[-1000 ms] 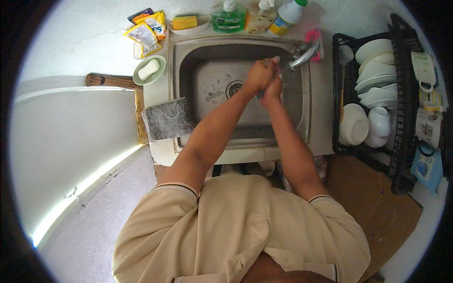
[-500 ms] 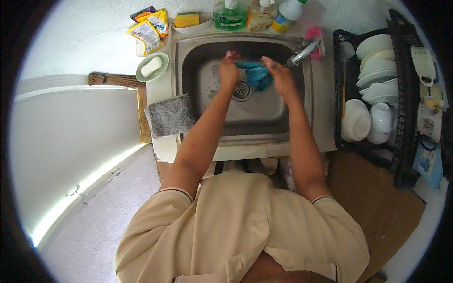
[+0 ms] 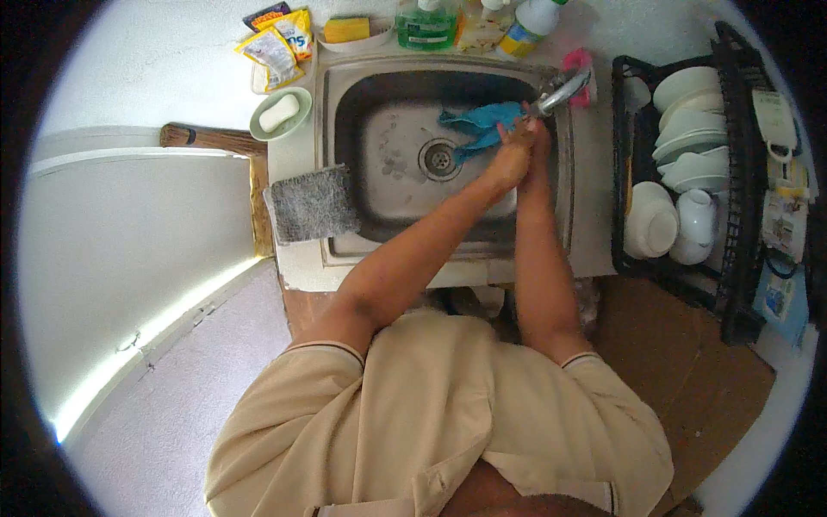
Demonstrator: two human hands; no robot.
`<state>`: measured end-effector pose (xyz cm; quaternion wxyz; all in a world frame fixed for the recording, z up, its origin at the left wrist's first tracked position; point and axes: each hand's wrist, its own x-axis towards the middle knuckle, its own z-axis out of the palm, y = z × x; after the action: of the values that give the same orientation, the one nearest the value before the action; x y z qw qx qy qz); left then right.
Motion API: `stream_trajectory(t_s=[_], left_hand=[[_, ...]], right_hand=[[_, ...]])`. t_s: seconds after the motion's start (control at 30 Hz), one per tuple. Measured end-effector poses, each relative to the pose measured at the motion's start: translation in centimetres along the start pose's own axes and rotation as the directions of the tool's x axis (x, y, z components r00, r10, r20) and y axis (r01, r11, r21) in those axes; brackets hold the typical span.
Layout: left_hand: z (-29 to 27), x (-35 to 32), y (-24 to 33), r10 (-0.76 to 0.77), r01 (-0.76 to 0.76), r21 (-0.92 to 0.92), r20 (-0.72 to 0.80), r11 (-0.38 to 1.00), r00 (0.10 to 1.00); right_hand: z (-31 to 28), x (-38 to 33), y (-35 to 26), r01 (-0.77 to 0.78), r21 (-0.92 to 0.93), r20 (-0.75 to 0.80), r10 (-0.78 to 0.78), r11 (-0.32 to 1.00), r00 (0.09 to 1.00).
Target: The person washes a pink scrubber and a blue cloth in a kitchen sink using running water and liquid soap. They rinse and wring the items, then walk into a store and place the wet items on a glass display counter.
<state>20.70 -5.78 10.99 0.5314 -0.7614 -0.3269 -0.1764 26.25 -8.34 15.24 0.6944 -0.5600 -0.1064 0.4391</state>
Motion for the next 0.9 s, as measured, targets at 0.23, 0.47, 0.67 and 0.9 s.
stream_trajectory(t_s=[0.23, 0.47, 0.67, 0.9], left_hand=[[3.6, 2.0, -6.0, 0.651, 0.480, 0.492, 0.716, -0.726, 0.251], [8.9, 0.0, -6.0, 0.808, 0.315, 0.745, 0.519, -0.588, 0.280], [3.1, 1.6, -0.3, 0.441, 0.688, 0.114, 0.838, -0.717, 0.321], [2.9, 3.6, -2.1, 0.302, 0.826, -0.462, 0.777, -0.324, 0.553]], right_hand=[[4.3, -7.4, -0.9, 0.120, -0.314, 0.080, -0.099, 0.942, 0.992], [5.2, -7.6, -2.5, 0.187, -0.377, 0.115, -0.154, 0.907, 0.981], [-2.4, 0.5, -1.5, 0.094, -0.509, -0.010, -0.115, 0.856, 0.993], [-1.1, 3.6, -10.3, -0.125, -0.992, -0.115, -0.270, -0.018, 0.956]])
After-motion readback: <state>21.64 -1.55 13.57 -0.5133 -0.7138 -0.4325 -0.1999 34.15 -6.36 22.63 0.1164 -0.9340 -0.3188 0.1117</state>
